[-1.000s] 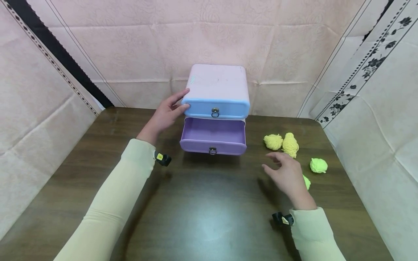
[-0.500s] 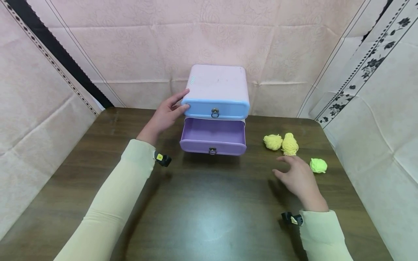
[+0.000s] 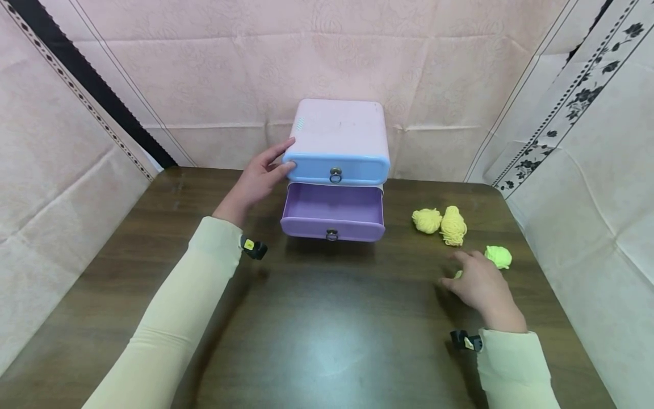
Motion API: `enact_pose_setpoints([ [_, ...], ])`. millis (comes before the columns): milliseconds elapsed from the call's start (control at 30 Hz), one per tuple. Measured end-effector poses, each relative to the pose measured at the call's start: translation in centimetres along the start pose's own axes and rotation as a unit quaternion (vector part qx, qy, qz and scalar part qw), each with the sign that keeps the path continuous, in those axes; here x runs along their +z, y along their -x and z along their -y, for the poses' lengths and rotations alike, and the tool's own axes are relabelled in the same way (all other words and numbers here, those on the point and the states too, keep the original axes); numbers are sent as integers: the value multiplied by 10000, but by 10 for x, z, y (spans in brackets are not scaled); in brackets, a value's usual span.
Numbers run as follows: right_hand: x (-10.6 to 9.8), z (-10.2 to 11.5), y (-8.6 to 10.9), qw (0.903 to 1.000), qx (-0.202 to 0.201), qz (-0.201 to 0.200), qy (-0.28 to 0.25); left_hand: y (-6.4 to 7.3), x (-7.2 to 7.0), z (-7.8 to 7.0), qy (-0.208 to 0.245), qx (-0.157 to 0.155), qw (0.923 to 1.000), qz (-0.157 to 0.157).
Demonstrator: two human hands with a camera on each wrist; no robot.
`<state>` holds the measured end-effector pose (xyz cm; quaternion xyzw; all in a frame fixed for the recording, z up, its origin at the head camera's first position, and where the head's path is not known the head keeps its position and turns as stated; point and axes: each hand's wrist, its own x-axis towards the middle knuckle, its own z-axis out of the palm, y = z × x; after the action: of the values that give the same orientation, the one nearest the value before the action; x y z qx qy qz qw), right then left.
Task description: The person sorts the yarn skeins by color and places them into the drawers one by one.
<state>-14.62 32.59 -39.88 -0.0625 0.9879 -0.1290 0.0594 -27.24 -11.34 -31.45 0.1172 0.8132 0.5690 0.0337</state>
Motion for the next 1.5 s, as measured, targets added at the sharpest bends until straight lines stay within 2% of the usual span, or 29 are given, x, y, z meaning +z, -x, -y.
enact_pose_setpoints([
  [233,-1,-5,1,9997,89,226,-12,5,-1,-5,59,40,10000,28],
  [700,3,-2,0,9996,55,230,-138,5,-1,-3,36,133,9999,29],
  [1067,2,12,-4,9993,-227,-142,-272,4,-1,1,76,232,9997,38],
  [1300,0,24,-8,9981,-288,-439,-334,-10,-1,18,147,203,9997,27],
  [1500,-4,35,-12,9955,-471,-749,-333,-12,0,22,80,207,9997,-36],
])
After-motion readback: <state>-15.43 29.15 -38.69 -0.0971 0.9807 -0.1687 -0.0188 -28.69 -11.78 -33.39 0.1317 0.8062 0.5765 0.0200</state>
